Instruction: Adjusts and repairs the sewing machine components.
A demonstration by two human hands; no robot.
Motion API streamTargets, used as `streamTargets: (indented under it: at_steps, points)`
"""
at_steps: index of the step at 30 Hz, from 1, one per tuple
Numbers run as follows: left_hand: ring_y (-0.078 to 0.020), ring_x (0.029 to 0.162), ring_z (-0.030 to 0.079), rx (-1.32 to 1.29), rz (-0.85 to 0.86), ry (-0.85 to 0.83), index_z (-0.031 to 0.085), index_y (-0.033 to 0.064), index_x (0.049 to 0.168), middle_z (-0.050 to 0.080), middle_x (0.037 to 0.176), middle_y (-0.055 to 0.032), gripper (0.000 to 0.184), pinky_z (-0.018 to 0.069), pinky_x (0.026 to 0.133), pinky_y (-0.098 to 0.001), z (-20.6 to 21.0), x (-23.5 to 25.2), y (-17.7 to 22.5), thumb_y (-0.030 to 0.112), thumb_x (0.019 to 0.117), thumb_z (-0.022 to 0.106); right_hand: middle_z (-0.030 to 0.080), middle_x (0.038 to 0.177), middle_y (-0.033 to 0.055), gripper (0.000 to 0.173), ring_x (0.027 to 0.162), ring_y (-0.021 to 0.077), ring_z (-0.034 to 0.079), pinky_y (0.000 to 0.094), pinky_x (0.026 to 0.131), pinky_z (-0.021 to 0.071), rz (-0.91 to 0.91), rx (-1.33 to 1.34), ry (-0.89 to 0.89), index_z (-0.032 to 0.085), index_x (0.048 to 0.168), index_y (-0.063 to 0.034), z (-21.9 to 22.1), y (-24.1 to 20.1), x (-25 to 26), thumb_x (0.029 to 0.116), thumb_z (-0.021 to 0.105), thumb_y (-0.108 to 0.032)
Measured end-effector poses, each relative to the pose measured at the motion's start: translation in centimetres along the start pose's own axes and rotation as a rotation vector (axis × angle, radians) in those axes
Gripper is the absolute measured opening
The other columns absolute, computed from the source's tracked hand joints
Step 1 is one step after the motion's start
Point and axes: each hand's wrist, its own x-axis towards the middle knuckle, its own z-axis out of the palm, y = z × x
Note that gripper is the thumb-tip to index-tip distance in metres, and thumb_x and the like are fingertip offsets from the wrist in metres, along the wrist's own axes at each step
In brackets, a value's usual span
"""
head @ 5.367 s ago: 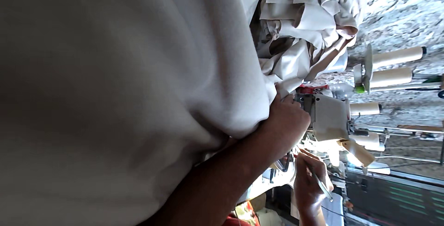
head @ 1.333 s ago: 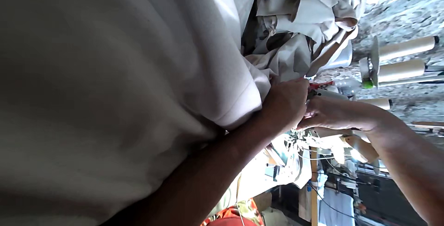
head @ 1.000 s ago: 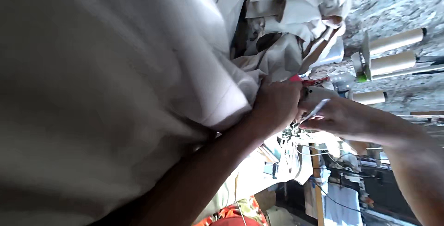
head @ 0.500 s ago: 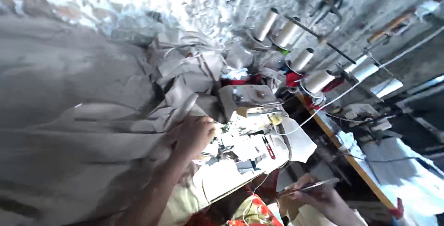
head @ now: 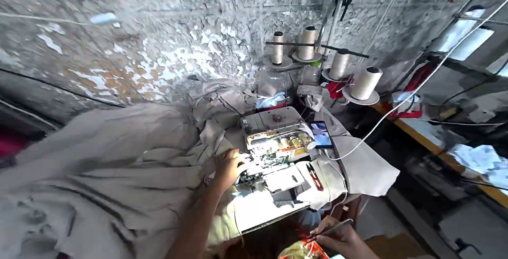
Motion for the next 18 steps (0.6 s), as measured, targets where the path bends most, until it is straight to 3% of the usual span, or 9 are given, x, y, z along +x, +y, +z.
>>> streamTargets:
  at_steps: [12, 18]
  points:
    - [-0.0415, 0.143, 0.041, -0.003, -0.017, 0.073, 0.077, 0.0001, 0.104, 0.052, 0.147, -0.0244, 0.023, 0.0221, 0.117, -0.0636, 0.5, -0.4, 0.2, 0.019, 0.0999, 0.065, 0.075, 0.104, 0.0012, 0.012, 0.092, 0.0037, 0.072, 0.0234, 0.085, 0.0604, 0.006, 0.061, 0.062, 0.069, 0.103, -0.0003, -0.2, 1.2, 0.3, 0.0911, 0.067, 0.002]
    - [-0.0418, 0.140, 0.044, 0.006, -0.002, 0.177, 0.076, -0.0011, 0.096, 0.058, 0.142, -0.0217, 0.017, 0.0215, 0.114, -0.0691, 1.3, -0.3, 0.0, 0.014, 0.0971, 0.068, 0.074, 0.104, 0.0014, 0.011, 0.091, 0.0020, 0.071, 0.0212, 0.083, 0.0601, -0.007, 0.032, 0.020, 0.070, 0.102, -0.0009, 0.6, 1.4, 1.2, 0.0912, 0.068, -0.001]
